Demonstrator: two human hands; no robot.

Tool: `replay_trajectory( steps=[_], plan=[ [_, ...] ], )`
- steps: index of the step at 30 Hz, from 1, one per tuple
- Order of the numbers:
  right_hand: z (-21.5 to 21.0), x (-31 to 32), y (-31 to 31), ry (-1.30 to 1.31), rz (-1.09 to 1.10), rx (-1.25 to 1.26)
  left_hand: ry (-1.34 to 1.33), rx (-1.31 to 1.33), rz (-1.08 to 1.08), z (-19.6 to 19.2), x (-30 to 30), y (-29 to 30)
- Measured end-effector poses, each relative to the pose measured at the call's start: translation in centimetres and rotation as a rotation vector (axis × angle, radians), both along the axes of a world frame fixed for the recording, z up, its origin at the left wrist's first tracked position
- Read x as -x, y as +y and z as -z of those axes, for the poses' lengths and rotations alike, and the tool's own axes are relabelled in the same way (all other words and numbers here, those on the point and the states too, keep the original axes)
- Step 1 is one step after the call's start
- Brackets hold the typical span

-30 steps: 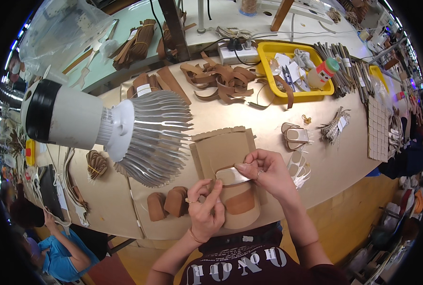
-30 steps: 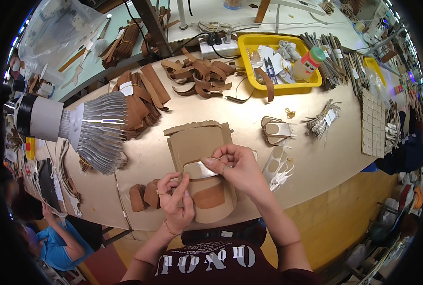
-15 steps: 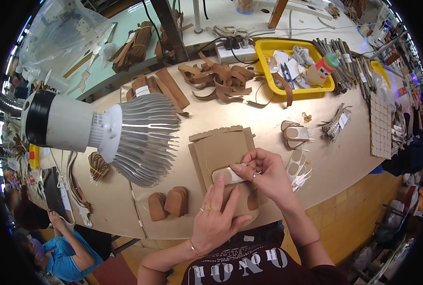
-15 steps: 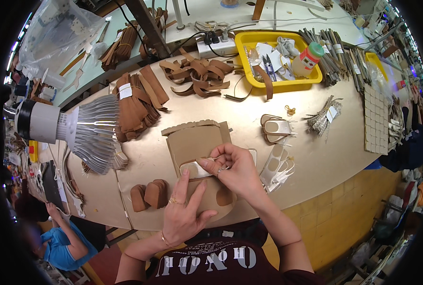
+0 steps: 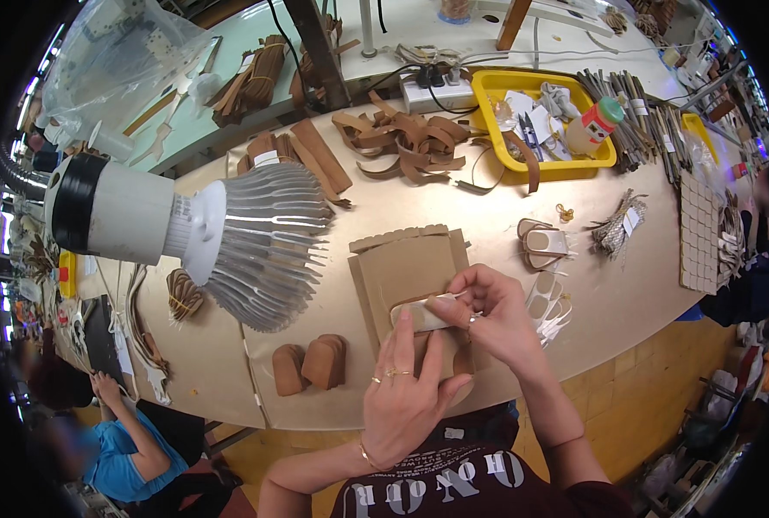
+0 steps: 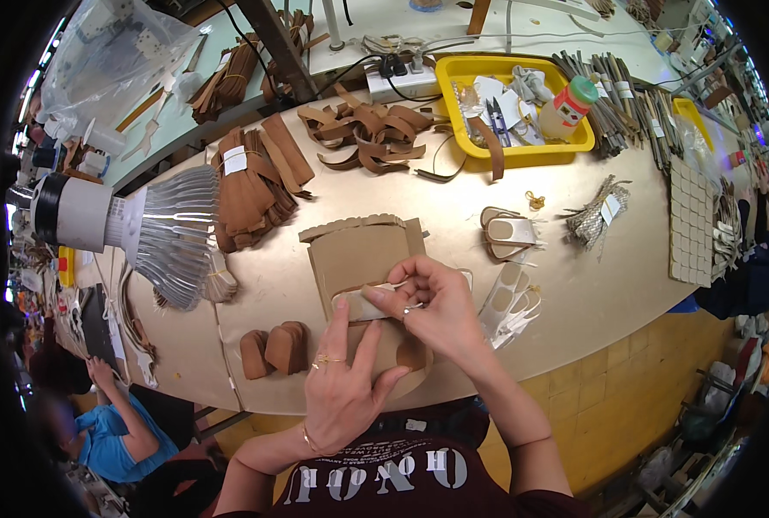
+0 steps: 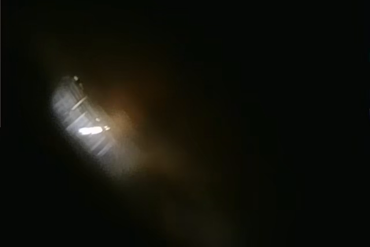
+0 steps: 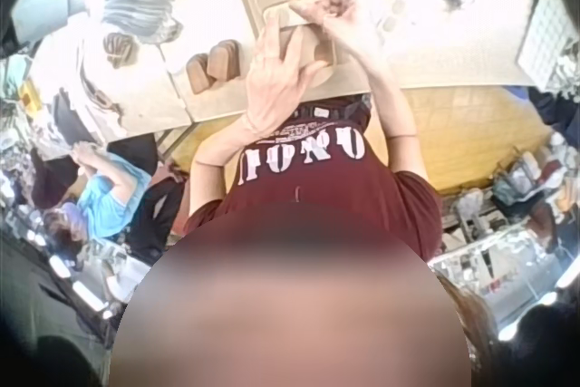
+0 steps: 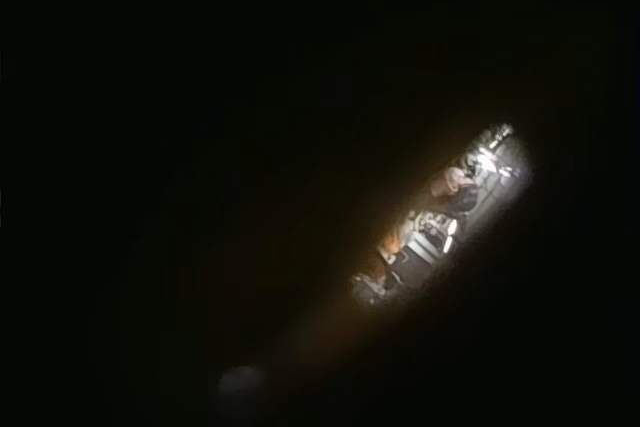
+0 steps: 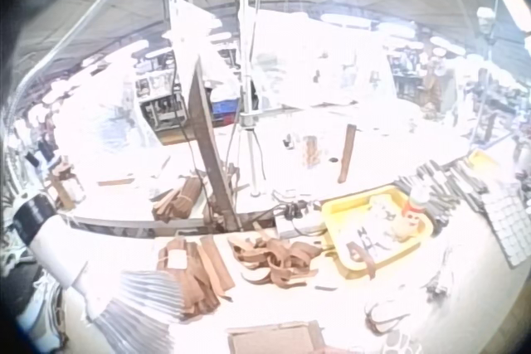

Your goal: The person repeatedly places small leather pieces onto a cardboard template, aligns them, and uses a white plastic tool to press and smooth the edges. The person handles several leather pieces one at a time, adjusting their positions on the template throughout the clip.

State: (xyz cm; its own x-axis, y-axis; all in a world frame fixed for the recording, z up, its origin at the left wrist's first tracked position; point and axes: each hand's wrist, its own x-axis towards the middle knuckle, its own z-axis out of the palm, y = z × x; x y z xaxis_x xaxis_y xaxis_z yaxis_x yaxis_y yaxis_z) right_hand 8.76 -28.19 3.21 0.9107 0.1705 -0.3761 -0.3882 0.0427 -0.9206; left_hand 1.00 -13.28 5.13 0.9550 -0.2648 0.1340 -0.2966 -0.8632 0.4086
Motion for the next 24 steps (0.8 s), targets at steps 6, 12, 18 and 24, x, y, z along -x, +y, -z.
replay_trajectory(
  steps=[6, 12, 18, 24],
  plan=[
    [-2.4, 0.4, -0.5, -0.219, -0.080, 0.046, -0.002, 0.019, -0.002, 0.1, 0.1, -0.1],
    [-3.7, -0.1, -0.1, -0.422, -0.205, 0.192, 0.050, 0.039, -0.027, 0.1, 0.2, -0.2],
    [-2.3, -0.5, -1.6, -0.172, -0.170, 0.097, 0.062, 0.051, -0.025, 0.1, 0.2, -0.3],
    [-0.4, -0.1, -1.8, -0.126, -0.120, 0.018, 0.052, 0.042, -0.005, 0.1, 0.1, -0.2]
  ],
)
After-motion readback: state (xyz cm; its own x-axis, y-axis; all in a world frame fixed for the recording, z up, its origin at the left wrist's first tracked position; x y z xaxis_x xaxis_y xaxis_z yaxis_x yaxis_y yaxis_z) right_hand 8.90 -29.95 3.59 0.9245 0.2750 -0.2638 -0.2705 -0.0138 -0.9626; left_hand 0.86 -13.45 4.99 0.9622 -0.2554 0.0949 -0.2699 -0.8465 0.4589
